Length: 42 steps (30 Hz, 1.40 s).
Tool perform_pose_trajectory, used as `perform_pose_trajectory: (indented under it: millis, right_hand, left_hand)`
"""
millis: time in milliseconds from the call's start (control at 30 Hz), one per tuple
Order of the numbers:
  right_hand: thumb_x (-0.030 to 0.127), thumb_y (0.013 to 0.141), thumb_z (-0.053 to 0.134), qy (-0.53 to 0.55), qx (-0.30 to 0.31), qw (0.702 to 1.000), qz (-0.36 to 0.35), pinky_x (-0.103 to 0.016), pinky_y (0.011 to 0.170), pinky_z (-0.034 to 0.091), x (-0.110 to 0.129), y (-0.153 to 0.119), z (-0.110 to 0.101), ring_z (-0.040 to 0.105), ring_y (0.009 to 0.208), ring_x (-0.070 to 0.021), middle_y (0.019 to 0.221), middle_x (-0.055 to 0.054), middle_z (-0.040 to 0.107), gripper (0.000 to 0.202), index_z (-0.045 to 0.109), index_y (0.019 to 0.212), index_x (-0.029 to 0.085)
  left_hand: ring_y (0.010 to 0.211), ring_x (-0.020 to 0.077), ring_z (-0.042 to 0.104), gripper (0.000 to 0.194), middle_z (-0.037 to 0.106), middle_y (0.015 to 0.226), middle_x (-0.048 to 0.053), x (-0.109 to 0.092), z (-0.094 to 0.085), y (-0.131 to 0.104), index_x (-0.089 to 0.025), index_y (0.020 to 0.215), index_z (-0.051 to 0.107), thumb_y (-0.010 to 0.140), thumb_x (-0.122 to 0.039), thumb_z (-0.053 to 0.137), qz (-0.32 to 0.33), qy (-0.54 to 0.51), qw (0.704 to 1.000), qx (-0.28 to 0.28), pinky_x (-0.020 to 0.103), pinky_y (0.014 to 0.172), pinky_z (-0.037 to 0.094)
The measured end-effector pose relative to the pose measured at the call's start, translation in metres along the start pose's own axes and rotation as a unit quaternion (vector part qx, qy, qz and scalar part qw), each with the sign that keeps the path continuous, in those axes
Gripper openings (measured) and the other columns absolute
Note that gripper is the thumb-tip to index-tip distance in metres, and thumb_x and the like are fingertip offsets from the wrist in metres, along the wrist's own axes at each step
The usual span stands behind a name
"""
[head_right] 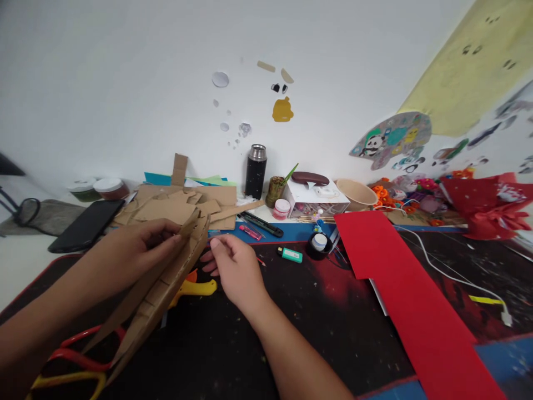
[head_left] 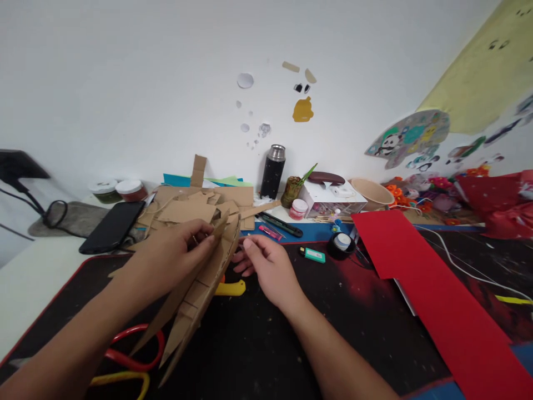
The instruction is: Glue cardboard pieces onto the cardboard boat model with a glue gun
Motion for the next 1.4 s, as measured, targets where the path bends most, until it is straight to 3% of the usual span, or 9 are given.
perform_pose_trajectory:
  millis: [167, 300, 433, 667, 833, 1233, 1400]
  right_hand:
    - [0.063, 0.095, 0.069, 0.038, 0.004, 0.999, -0.003, -0.024, 0.057, 0.056, -0.001, 0.003, -0.001, 0.075, 0.065, -0.0158, 0.096, -0.004, 0.076, 0.045, 0.067, 0.110, 0.020]
    - [0.055, 0.095, 0.071, 0.013, -0.031, 0.999, -0.024, -0.027, 0.057, 0.057, -0.002, 0.003, -0.003, 0.072, 0.067, -0.0180, 0.084, -0.002, 0.072, 0.036, 0.068, 0.104, 0.021]
    - [0.045, 0.097, 0.069, -0.050, -0.077, 0.995, -0.045, -0.029, 0.061, 0.058, 0.000, 0.001, -0.005, 0.069, 0.066, -0.0184, 0.080, -0.001, 0.070, 0.024, 0.070, 0.102, 0.022]
    - [0.041, 0.098, 0.067, -0.082, -0.065, 0.991, -0.088, -0.026, 0.063, 0.054, 0.006, -0.005, 0.002, 0.065, 0.071, -0.0175, 0.081, -0.001, 0.069, 0.019, 0.069, 0.100, 0.022]
    - [0.040, 0.097, 0.068, -0.072, -0.058, 0.991, -0.099, -0.027, 0.064, 0.053, 0.003, -0.006, 0.004, 0.063, 0.069, -0.0170, 0.078, 0.000, 0.066, 0.019, 0.069, 0.100, 0.021]
    - [0.040, 0.095, 0.068, -0.050, -0.044, 0.993, -0.101, -0.026, 0.057, 0.046, 0.010, -0.008, 0.004, 0.059, 0.063, -0.0153, 0.074, 0.002, 0.061, 0.019, 0.067, 0.095, 0.022]
    - [0.040, 0.095, 0.068, -0.081, -0.052, 0.989, -0.114, -0.026, 0.061, 0.049, 0.011, -0.008, 0.004, 0.061, 0.066, -0.0162, 0.075, 0.001, 0.064, 0.020, 0.068, 0.098, 0.021]
  left_hand:
    - [0.067, 0.0247, 0.070, 0.039, 0.078, 0.076, 0.003, -0.002, 0.010, -0.001, -0.026, 0.092, 0.073, 0.094, -0.057, 0.048, 0.015, -0.003, 1.000, 0.019, 0.035, 0.063, 0.046]
    - [0.077, 0.0272, 0.074, 0.042, 0.080, 0.083, 0.004, -0.005, 0.021, -0.002, -0.025, 0.094, 0.073, 0.095, -0.058, 0.046, 0.011, 0.000, 0.999, 0.038, 0.035, 0.068, 0.047]
    - [0.072, 0.0265, 0.072, 0.044, 0.079, 0.079, 0.004, -0.005, 0.027, -0.002, -0.025, 0.095, 0.073, 0.097, -0.058, 0.044, 0.016, -0.007, 0.999, 0.050, 0.035, 0.066, 0.046]
    - [0.082, 0.0306, 0.074, 0.049, 0.081, 0.086, 0.008, -0.005, 0.022, -0.002, -0.025, 0.092, 0.072, 0.098, -0.060, 0.039, 0.005, 0.011, 1.000, 0.021, 0.037, 0.070, 0.045]
    - [0.073, 0.0278, 0.070, 0.046, 0.076, 0.076, 0.006, -0.006, 0.022, -0.002, -0.025, 0.081, 0.065, 0.098, -0.059, 0.039, 0.007, 0.017, 0.999, 0.031, 0.035, 0.066, 0.042]
    - [0.081, 0.0292, 0.072, 0.046, 0.078, 0.084, 0.008, -0.008, 0.023, -0.003, -0.023, 0.085, 0.069, 0.097, -0.057, 0.039, 0.001, 0.005, 0.999, 0.035, 0.037, 0.071, 0.043]
    - [0.078, 0.0271, 0.071, 0.044, 0.077, 0.082, 0.006, -0.009, 0.024, -0.004, -0.023, 0.087, 0.071, 0.099, -0.054, 0.041, 0.019, -0.009, 0.999, 0.026, 0.036, 0.071, 0.043]
Point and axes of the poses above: each hand's wrist, its own y-axis towards the middle knuckle, its own z-axis out of the palm, x = y × z, the point moved 4 cm from there along y, towards the middle knuckle
